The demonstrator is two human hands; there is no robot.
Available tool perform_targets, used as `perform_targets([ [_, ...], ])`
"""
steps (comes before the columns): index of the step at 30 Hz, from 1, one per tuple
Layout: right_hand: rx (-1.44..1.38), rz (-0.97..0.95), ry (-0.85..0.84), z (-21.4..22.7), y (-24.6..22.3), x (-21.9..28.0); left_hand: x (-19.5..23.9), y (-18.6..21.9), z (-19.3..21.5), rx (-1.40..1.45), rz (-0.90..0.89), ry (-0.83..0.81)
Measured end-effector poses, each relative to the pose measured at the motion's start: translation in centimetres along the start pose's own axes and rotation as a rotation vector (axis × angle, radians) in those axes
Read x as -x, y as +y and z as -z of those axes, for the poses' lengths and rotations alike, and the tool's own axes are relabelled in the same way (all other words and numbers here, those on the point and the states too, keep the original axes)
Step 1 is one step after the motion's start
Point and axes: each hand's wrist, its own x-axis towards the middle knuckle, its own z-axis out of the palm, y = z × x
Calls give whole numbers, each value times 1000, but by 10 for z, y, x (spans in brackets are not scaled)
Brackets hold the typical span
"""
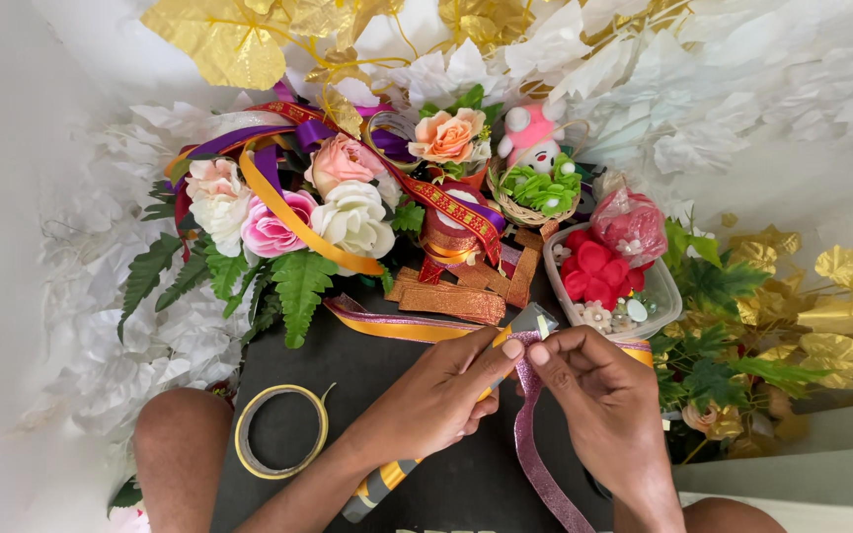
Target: The person wraps a cardboard tube with decorative ribbon and tape, securing a pink glittery ribbon around the top of the tube.
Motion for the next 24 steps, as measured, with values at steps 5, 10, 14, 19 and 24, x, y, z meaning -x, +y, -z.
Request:
perform_targets([
  [5, 32, -3, 25, 1, 5, -1, 2, -1, 0, -162, -65, 16],
  [10, 22, -7, 11, 2, 5, -1, 4, 3, -2, -292, -85, 43],
  [14, 30, 23, -7, 4, 6, -2, 3, 3, 0, -328, -67, 39],
  [19, -15, 11, -19, 6, 11, -2, 4, 4, -1, -306, -75, 25],
  [24, 5, 5, -21, 7, 12, -3, 1, 0, -1, -331, -99, 50],
])
